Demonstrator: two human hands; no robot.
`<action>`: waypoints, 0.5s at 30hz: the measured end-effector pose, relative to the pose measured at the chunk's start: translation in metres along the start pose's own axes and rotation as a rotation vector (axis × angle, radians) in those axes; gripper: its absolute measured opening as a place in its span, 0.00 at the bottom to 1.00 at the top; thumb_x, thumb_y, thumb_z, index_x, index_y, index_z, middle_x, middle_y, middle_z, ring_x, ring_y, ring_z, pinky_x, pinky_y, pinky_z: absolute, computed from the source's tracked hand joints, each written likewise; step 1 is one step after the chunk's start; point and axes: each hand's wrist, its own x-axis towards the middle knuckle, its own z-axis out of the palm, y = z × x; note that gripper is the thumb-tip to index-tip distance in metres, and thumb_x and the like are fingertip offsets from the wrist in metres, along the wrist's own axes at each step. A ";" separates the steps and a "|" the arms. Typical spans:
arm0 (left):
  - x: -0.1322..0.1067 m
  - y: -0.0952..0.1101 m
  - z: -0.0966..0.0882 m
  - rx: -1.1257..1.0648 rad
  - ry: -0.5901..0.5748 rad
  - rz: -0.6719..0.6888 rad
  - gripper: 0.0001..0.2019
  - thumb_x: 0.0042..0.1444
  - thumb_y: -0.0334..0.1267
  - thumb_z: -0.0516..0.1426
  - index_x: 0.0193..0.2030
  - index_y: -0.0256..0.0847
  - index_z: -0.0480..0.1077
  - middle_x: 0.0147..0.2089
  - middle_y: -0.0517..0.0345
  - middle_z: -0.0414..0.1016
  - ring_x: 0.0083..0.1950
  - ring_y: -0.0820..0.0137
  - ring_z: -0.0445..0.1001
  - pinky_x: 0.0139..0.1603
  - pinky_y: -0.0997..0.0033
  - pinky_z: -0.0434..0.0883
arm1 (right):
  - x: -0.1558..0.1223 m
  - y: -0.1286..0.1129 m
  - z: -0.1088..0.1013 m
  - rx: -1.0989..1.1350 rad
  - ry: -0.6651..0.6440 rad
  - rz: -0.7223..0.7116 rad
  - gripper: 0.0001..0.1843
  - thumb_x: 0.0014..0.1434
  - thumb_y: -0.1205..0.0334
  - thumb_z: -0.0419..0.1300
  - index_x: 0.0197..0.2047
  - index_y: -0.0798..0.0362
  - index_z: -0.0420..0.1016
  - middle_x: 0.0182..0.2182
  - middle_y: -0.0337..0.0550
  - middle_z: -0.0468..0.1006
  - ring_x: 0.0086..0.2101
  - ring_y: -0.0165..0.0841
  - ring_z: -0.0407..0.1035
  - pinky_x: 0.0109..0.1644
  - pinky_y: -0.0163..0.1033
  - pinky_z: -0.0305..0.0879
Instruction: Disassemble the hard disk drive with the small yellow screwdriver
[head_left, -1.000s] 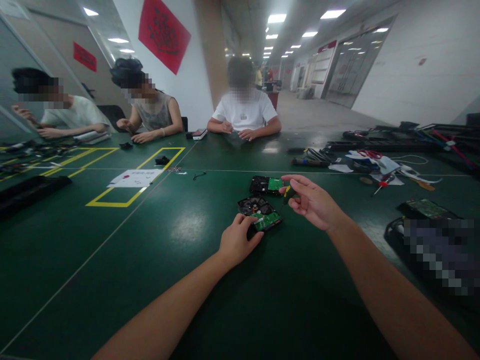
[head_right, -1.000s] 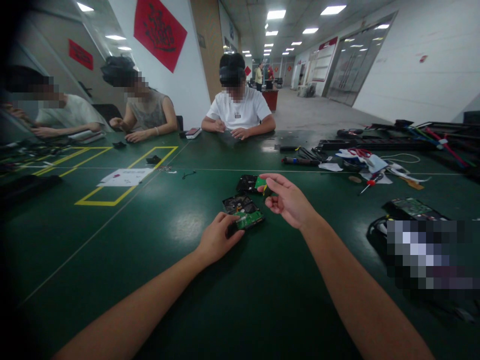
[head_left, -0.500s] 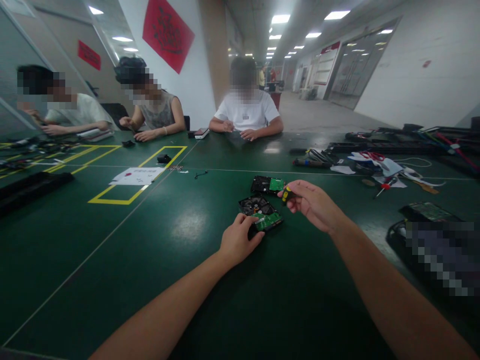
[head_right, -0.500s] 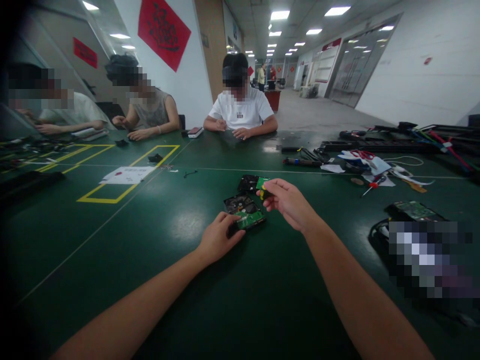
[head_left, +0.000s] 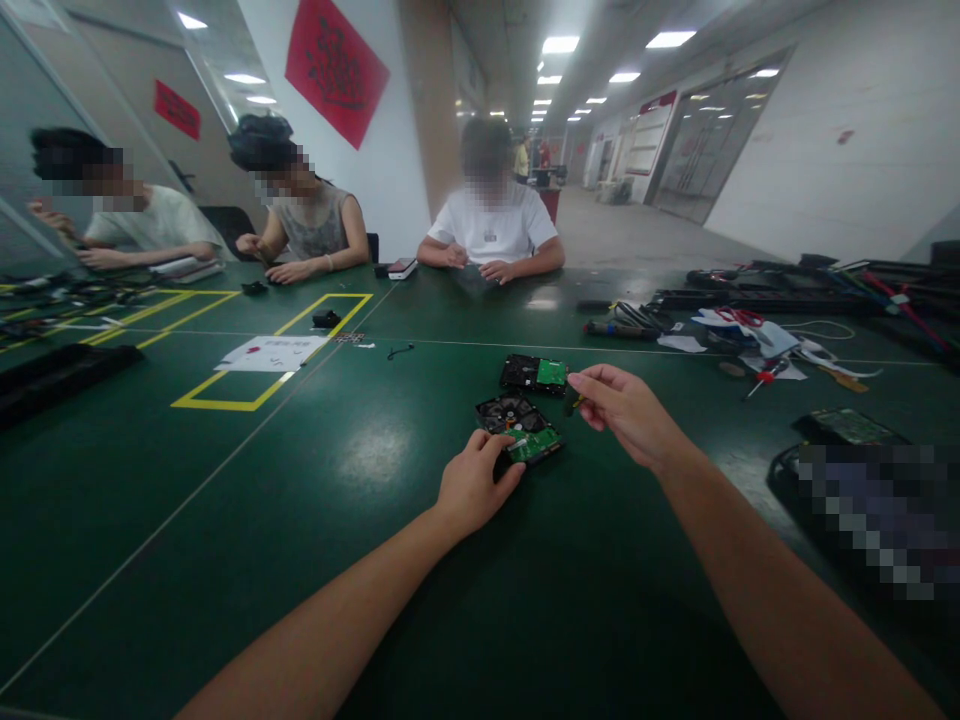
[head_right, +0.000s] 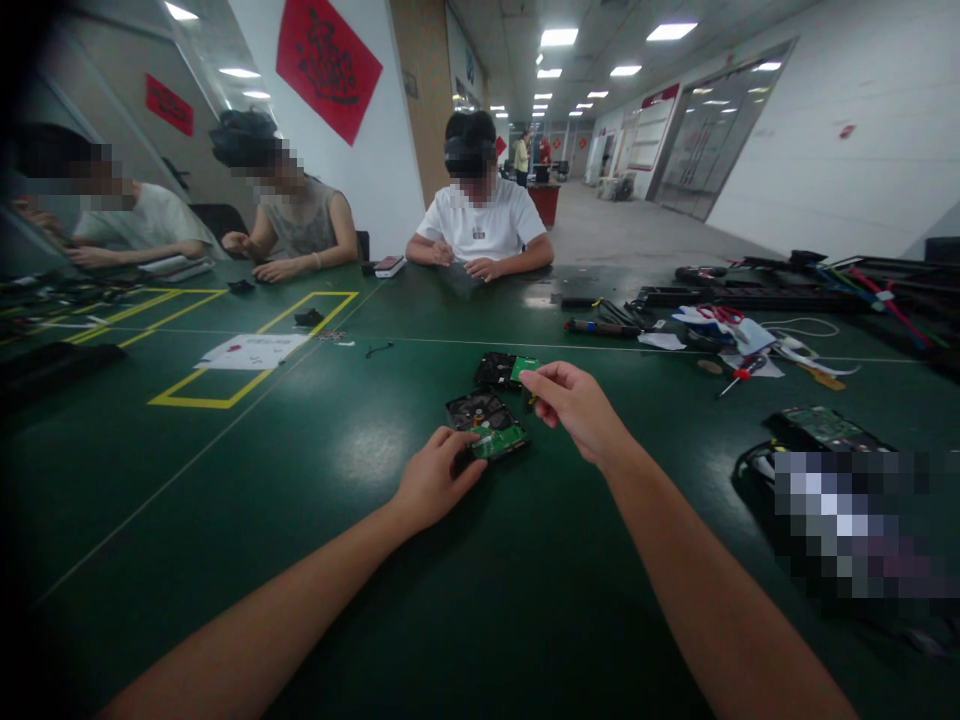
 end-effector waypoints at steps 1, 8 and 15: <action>0.000 0.000 0.000 -0.002 0.003 -0.001 0.21 0.67 0.50 0.58 0.63 0.49 0.69 0.56 0.52 0.71 0.48 0.63 0.78 0.45 0.64 0.74 | -0.001 -0.001 -0.001 0.001 -0.014 0.007 0.22 0.54 0.45 0.74 0.38 0.52 0.74 0.26 0.36 0.74 0.22 0.27 0.64 0.22 0.34 0.54; 0.002 0.001 0.002 -0.031 0.020 -0.057 0.27 0.65 0.51 0.60 0.67 0.45 0.64 0.52 0.53 0.73 0.46 0.63 0.78 0.43 0.65 0.73 | -0.002 -0.008 -0.004 0.034 -0.125 0.020 0.16 0.61 0.47 0.68 0.45 0.50 0.79 0.48 0.47 0.83 0.23 0.26 0.68 0.20 0.34 0.54; 0.003 -0.001 0.004 -0.017 0.033 -0.060 0.31 0.64 0.52 0.60 0.69 0.40 0.62 0.51 0.51 0.74 0.46 0.62 0.77 0.44 0.64 0.72 | 0.001 -0.005 -0.007 0.031 -0.104 0.008 0.15 0.62 0.49 0.65 0.44 0.52 0.82 0.43 0.49 0.84 0.24 0.27 0.64 0.21 0.34 0.52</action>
